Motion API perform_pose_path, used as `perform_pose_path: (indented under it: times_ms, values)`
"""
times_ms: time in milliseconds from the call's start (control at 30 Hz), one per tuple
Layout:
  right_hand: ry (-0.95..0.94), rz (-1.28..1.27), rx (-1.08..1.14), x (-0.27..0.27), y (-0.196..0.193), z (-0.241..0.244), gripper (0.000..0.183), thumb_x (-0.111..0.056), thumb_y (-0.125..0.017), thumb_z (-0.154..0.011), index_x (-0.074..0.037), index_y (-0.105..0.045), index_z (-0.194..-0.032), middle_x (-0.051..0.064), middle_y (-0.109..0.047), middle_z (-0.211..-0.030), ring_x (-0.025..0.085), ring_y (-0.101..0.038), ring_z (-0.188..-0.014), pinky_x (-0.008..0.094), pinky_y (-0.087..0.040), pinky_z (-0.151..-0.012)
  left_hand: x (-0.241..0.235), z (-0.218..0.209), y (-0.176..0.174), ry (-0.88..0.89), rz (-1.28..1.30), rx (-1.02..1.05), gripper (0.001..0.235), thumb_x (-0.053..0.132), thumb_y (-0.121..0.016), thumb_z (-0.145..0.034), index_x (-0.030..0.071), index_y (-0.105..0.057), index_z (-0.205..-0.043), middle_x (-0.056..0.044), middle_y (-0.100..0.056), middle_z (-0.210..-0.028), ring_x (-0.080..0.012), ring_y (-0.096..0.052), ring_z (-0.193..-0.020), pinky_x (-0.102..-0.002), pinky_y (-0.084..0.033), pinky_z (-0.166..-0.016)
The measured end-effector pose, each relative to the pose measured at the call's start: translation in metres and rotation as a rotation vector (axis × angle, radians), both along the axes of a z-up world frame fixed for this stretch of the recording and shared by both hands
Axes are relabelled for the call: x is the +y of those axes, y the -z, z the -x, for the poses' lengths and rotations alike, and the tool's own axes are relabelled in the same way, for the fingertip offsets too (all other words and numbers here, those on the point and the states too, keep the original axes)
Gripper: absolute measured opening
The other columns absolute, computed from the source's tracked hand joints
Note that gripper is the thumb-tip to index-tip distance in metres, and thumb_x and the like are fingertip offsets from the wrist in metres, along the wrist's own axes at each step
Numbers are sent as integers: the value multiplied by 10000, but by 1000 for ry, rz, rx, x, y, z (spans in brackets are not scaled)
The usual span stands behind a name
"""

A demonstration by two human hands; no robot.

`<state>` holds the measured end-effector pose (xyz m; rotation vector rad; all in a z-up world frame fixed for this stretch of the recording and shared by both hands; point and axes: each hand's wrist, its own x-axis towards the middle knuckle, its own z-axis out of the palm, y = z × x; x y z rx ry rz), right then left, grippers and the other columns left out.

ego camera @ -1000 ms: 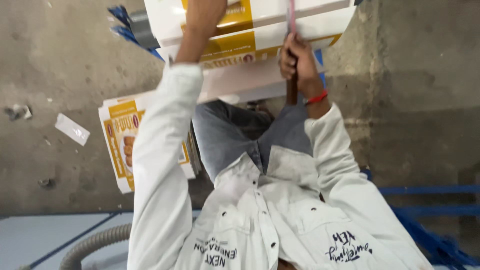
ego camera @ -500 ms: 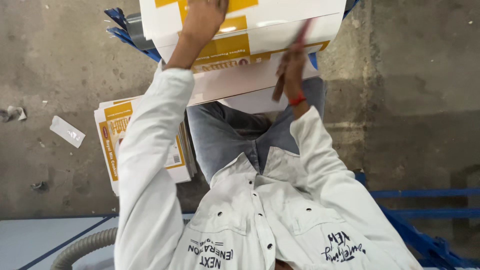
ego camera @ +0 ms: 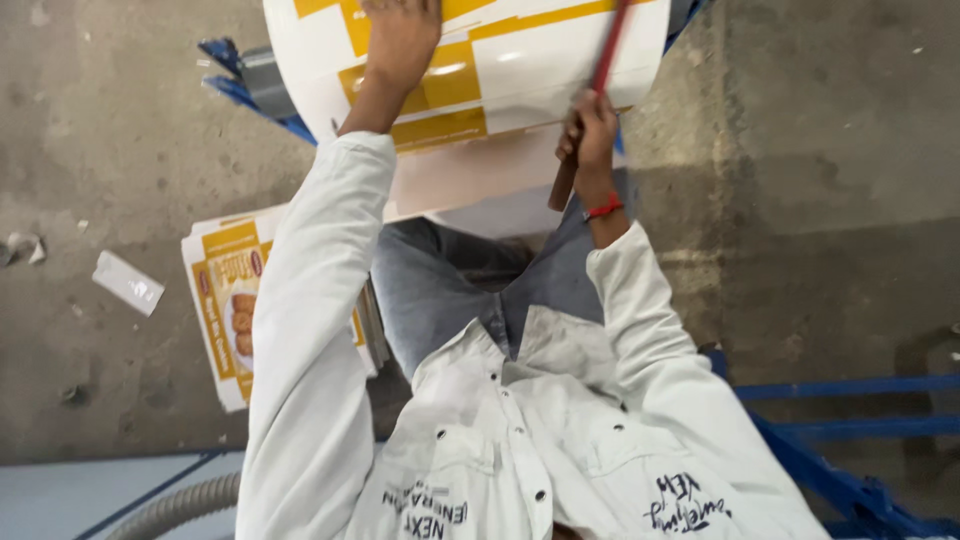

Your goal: The person uses a red handheld tool to score or cut a large stack of printed cookie packaging sheets while they are mounted on a rolling stand, then removes the top sheet and places it onto a stack on the floor.

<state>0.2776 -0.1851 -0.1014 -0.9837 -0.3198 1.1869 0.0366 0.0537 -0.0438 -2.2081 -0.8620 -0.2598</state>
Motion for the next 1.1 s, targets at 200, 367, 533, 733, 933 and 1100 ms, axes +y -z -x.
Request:
perform_pose_path:
  times_ms: [200, 367, 533, 733, 933, 1100]
  values:
    - [256, -226, 70, 22, 42, -10, 328, -385, -493, -1103, -143, -464, -883, 26, -462, -606, 169, -445, -431, 343, -414, -395, -2, 26, -5, 32, 625, 44, 149, -17, -476, -1105, -32, -614, -1158, -237, -701, -1052, -429, -696, -974, -585, -552, -872]
    - [-76, 6, 23, 1, -7, 72, 253, -360, -504, -1088, -178, -512, -914, -33, -421, -588, 96, -402, -408, 283, -342, -345, -64, 36, -27, 156, 65, 6, 556, 142, -615, -880, -24, -556, -1408, -233, -692, -1239, -500, -674, -1026, -629, -528, -755]
    - [-345, -149, 25, -15, -50, 43, 288, -367, -542, -1109, -156, -509, -916, -48, -389, -607, 90, -370, -431, 272, -338, -390, -55, 35, -18, 23, 287, 9, 568, 341, -573, -969, -38, -506, -1386, -254, -653, -1281, -516, -654, -1093, -685, -525, -846]
    - [-26, -101, 46, 4, -3, -1, 216, -350, -553, -1066, -171, -531, -946, -15, -455, -651, 135, -457, -499, 317, -411, -451, 9, 9, -27, 29, 58, 62, 423, 147, -609, -948, -9, -570, -1340, -226, -670, -1177, -443, -692, -967, -670, -538, -771]
    - [194, -345, 375, 22, 19, 0, 372, -488, -452, -1003, -163, -478, -823, 31, -456, -585, 175, -442, -425, 341, -424, -397, -16, 11, -43, 11, 474, 136, 438, 43, -530, -1064, -122, -473, -1465, -342, -593, -1389, -570, -647, -1116, -708, -551, -820]
    - [-169, -20, 30, 5, -32, 57, 242, -385, -524, -1066, -189, -501, -925, -45, -408, -616, 88, -385, -443, 260, -337, -388, -52, 27, -33, 95, 200, 76, 567, 123, -574, -971, -71, -446, -1489, -326, -576, -1413, -583, -604, -1166, -686, -539, -817]
